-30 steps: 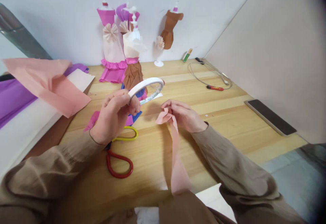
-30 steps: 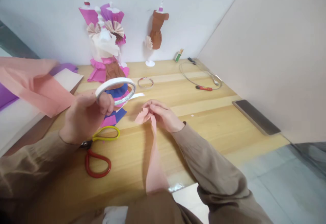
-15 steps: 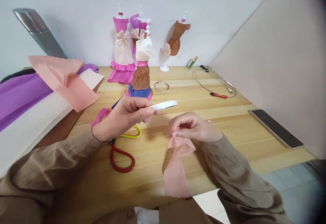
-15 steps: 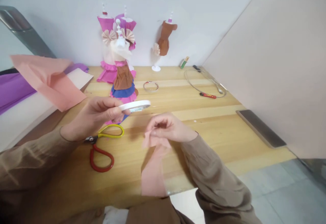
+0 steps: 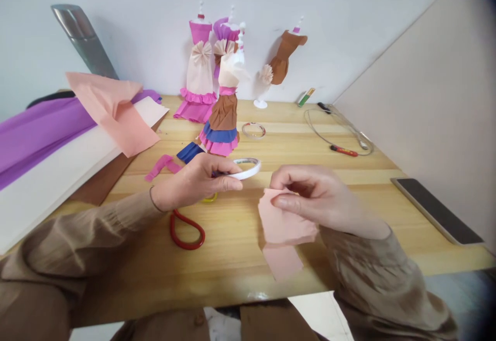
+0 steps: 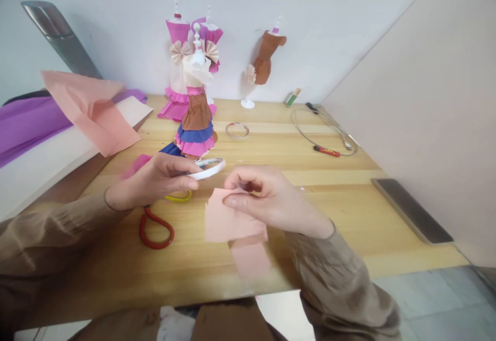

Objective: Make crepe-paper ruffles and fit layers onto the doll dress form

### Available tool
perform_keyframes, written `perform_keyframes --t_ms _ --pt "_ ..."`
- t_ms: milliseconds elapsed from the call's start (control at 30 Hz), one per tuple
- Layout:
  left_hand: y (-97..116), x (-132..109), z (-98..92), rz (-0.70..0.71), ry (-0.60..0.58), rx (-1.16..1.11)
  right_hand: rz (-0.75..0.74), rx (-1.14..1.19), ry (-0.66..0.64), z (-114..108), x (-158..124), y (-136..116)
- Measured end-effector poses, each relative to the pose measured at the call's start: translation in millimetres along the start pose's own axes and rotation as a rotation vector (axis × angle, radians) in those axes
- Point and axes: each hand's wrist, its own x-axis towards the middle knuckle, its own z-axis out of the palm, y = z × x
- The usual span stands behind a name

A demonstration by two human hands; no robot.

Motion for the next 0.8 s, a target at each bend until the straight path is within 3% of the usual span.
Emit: perform_keyframes --t_ms 100,267,467,600,800 --pt "2 -4 -0.5 -0.019 -0.027 0.044 0.004 -0.007 0.043 9 4 2" --pt "4 -6 -0.8 -0.025 -0.095 0.147 0.041 0.082 -0.044 16 3 8" --pt "7 -3 -0.4 0.006 -0.173 0.14 0.074 -0.099 0.104 27 -3 11" --pt "12 -3 -0.2 0.0 -0.199 0.142 0.08 -0.1 0.123 30 -3 11" --pt "12 -3 0.5 -0.042 -0.192 0.137 0.123 0.04 0.046 25 -2 11"
